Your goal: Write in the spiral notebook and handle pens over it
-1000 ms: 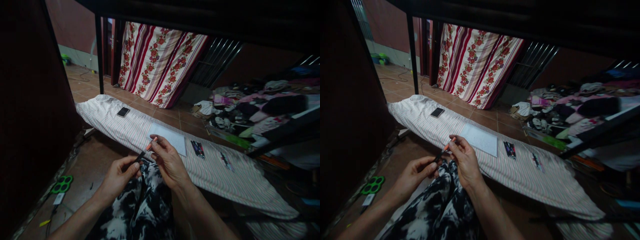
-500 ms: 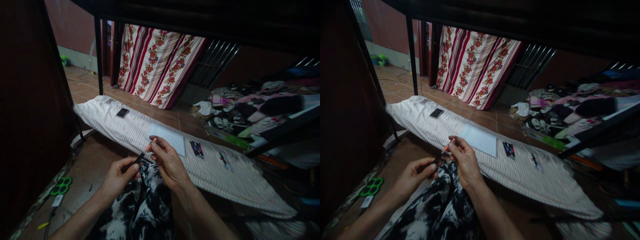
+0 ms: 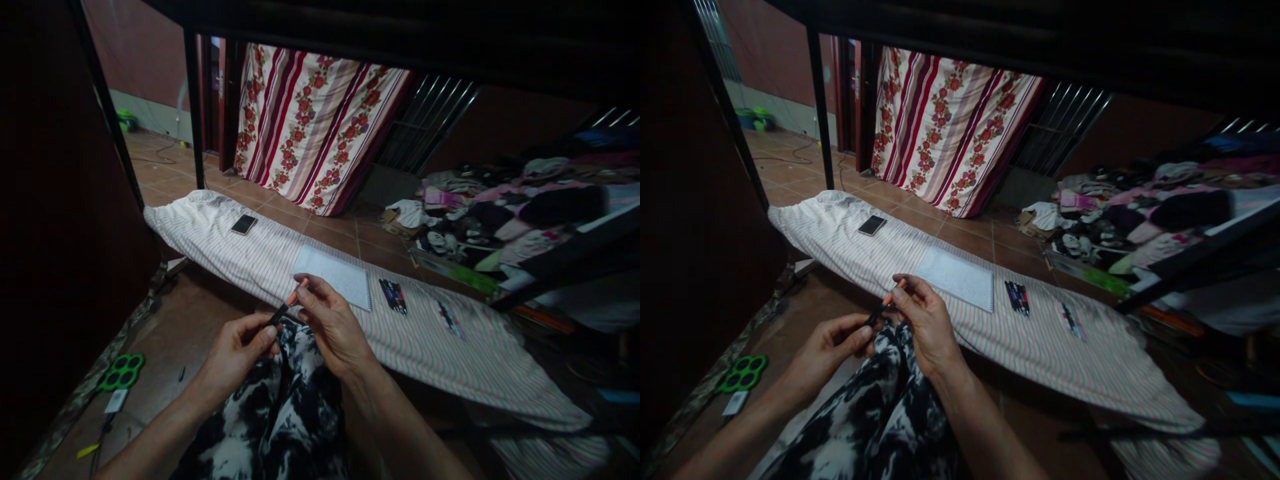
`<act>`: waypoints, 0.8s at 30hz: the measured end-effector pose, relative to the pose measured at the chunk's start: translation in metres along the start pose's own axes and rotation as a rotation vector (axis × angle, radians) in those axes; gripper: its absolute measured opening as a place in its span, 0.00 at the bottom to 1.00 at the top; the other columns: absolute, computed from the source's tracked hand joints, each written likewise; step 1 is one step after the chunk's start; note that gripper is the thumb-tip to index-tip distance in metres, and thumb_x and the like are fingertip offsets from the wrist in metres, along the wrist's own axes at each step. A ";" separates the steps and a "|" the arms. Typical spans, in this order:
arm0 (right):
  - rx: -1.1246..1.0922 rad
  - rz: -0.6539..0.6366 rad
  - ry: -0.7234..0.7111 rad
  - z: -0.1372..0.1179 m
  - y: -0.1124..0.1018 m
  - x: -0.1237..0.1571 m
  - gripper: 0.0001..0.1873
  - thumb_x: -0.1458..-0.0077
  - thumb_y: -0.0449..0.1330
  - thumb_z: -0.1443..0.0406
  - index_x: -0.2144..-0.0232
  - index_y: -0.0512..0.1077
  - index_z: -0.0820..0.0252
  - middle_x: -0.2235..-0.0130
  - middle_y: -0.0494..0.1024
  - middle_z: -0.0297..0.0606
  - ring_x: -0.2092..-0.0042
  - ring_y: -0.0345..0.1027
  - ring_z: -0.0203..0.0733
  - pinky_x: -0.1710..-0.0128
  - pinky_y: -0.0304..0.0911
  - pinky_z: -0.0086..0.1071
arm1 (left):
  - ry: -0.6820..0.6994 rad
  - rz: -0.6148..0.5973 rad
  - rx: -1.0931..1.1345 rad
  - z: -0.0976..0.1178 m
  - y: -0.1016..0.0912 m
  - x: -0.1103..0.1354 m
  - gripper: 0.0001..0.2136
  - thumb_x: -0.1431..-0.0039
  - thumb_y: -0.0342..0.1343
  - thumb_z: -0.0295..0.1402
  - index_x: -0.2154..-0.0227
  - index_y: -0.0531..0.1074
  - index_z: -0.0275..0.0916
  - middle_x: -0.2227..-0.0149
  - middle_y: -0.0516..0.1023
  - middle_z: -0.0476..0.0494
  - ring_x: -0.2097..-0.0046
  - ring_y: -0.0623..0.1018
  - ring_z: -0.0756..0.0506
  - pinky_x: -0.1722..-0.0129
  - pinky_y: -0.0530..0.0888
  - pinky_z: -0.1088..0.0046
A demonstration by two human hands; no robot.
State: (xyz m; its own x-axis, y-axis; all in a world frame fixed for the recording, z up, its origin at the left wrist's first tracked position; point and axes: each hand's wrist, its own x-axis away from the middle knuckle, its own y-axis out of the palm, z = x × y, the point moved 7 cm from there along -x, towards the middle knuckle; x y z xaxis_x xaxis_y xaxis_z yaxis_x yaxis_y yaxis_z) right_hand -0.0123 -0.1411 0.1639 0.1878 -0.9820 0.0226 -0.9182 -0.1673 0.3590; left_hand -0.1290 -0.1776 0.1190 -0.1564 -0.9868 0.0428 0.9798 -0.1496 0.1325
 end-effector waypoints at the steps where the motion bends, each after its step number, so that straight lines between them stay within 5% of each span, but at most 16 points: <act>1: 0.013 -0.003 -0.003 0.000 0.000 0.000 0.13 0.58 0.66 0.64 0.67 0.73 0.58 0.74 0.72 0.30 0.74 0.61 0.28 0.77 0.55 0.21 | 0.001 -0.003 -0.004 0.000 0.000 0.000 0.17 0.51 0.56 0.41 0.64 0.75 0.33 0.78 0.72 0.48 0.74 0.68 0.50 0.72 0.64 0.76; 18: 0.317 -0.033 -0.101 -0.008 -0.009 -0.001 0.11 0.56 0.64 0.63 0.66 0.72 0.58 0.70 0.73 0.30 0.68 0.69 0.32 0.68 0.63 0.25 | 0.010 -0.002 -0.018 -0.002 -0.002 -0.003 0.16 0.50 0.56 0.38 0.62 0.74 0.31 0.77 0.72 0.48 0.72 0.69 0.50 0.70 0.65 0.76; 24: 0.528 -0.143 -0.152 -0.018 -0.006 0.003 0.13 0.53 0.62 0.63 0.63 0.69 0.57 0.67 0.72 0.33 0.64 0.70 0.36 0.65 0.65 0.28 | 0.021 0.017 -0.044 0.000 -0.004 -0.003 0.14 0.50 0.56 0.35 0.63 0.75 0.32 0.74 0.75 0.47 0.71 0.70 0.50 0.70 0.67 0.76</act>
State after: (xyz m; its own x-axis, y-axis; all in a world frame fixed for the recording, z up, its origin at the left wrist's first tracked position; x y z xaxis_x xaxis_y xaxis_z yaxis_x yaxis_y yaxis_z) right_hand -0.0002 -0.1414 0.1786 0.3065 -0.9415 -0.1403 -0.9446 -0.2826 -0.1671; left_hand -0.1324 -0.1740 0.1180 -0.1375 -0.9902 0.0240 0.9870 -0.1349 0.0878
